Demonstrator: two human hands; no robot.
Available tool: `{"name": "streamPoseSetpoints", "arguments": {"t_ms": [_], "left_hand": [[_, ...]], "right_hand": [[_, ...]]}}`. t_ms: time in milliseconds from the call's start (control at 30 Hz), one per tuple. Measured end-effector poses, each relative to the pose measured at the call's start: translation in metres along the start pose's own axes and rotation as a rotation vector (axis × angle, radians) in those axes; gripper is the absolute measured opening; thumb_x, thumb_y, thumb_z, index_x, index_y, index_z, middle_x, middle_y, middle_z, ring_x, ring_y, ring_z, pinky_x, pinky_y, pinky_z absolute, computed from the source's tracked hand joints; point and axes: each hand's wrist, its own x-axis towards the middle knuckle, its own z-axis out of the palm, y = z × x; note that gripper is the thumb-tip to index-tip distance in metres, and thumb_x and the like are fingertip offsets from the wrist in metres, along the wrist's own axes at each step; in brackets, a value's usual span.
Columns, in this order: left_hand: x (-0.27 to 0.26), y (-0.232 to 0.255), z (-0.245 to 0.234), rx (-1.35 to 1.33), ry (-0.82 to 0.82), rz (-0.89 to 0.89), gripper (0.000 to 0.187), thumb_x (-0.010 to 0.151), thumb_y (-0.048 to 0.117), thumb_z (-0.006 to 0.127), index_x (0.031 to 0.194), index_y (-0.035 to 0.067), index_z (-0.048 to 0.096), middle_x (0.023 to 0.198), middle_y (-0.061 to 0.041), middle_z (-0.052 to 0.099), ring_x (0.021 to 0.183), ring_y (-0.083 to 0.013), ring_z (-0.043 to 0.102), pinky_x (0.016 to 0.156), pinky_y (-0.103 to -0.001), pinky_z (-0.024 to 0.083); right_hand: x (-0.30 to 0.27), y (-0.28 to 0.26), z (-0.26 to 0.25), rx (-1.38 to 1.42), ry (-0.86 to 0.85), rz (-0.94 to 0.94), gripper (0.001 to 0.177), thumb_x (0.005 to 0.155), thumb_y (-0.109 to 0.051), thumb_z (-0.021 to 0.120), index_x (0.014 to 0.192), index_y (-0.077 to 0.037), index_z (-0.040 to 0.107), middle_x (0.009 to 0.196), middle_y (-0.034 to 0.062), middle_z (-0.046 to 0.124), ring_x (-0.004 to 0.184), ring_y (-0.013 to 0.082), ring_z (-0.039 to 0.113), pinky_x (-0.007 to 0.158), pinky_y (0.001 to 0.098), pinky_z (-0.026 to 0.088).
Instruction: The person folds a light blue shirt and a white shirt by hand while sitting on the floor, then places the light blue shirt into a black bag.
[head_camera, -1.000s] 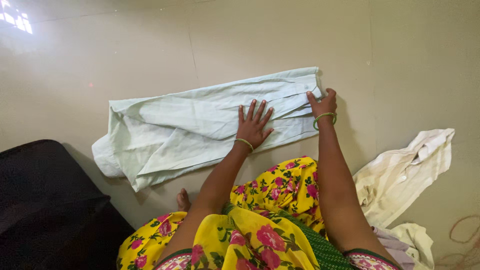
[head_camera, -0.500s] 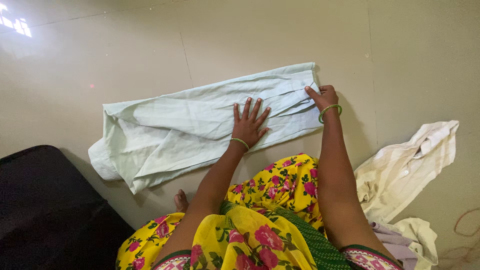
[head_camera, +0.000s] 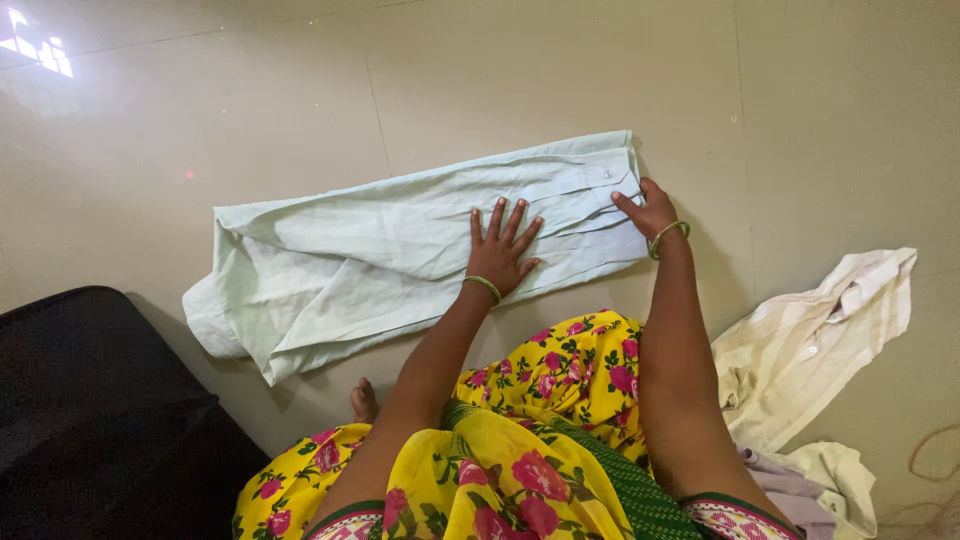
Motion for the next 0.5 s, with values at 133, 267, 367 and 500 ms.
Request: {"name": "streamPoseSetpoints", "arguments": {"t_ms": [133, 267, 367, 500], "left_hand": [[-0.001, -0.003, 0.007, -0.069, 0.043, 0.013, 0.071, 0.1, 0.062, 0.041, 0.162, 0.031, 0.025, 0.172, -0.006, 0.009, 0.158, -0.0348, 0.0, 0.119, -0.071, -0.002], [0.009, -0.009, 0.028, -0.139, 0.082, -0.018, 0.075, 0.103, 0.058, 0.041, 0.162, 0.014, 0.028, 0.171, -0.009, 0.018, 0.158, -0.0358, 0.007, 0.121, -0.068, 0.003], [0.022, -0.017, 0.043, -0.574, 0.31, -0.076, 0.065, 0.109, 0.054, 0.036, 0.157, 0.009, 0.038, 0.169, -0.015, 0.033, 0.16, -0.0379, 0.026, 0.129, -0.055, 0.019], [0.043, -0.048, 0.046, -1.647, 0.175, -0.288, 0.073, 0.107, 0.061, 0.033, 0.153, 0.006, 0.046, 0.154, -0.017, 0.054, 0.145, -0.0327, 0.05, 0.122, -0.045, 0.037]], "right_hand": [[-0.008, -0.008, 0.001, -0.042, 0.047, -0.18, 0.04, 0.09, -0.029, 0.079, 0.115, 0.0, 0.065, 0.108, 0.0134, 0.074, 0.097, 0.0224, 0.068, 0.089, 0.0355, 0.051], [-0.023, -0.033, 0.009, -0.145, 0.093, -0.119, 0.04, 0.092, -0.028, 0.079, 0.114, 0.0, 0.062, 0.107, 0.018, 0.073, 0.097, 0.0293, 0.068, 0.088, 0.0392, 0.053], [-0.043, -0.063, 0.023, -0.249, 0.218, -0.349, 0.052, 0.089, -0.028, 0.083, 0.126, -0.001, 0.059, 0.115, 0.0245, 0.068, 0.101, 0.0376, 0.068, 0.087, 0.0435, 0.054], [-0.084, -0.119, 0.071, -0.554, 0.218, -0.494, 0.027, 0.093, -0.022, 0.072, 0.114, -0.01, 0.06, 0.102, 0.016, 0.069, 0.09, 0.0402, 0.069, 0.074, 0.0518, 0.055]]}}
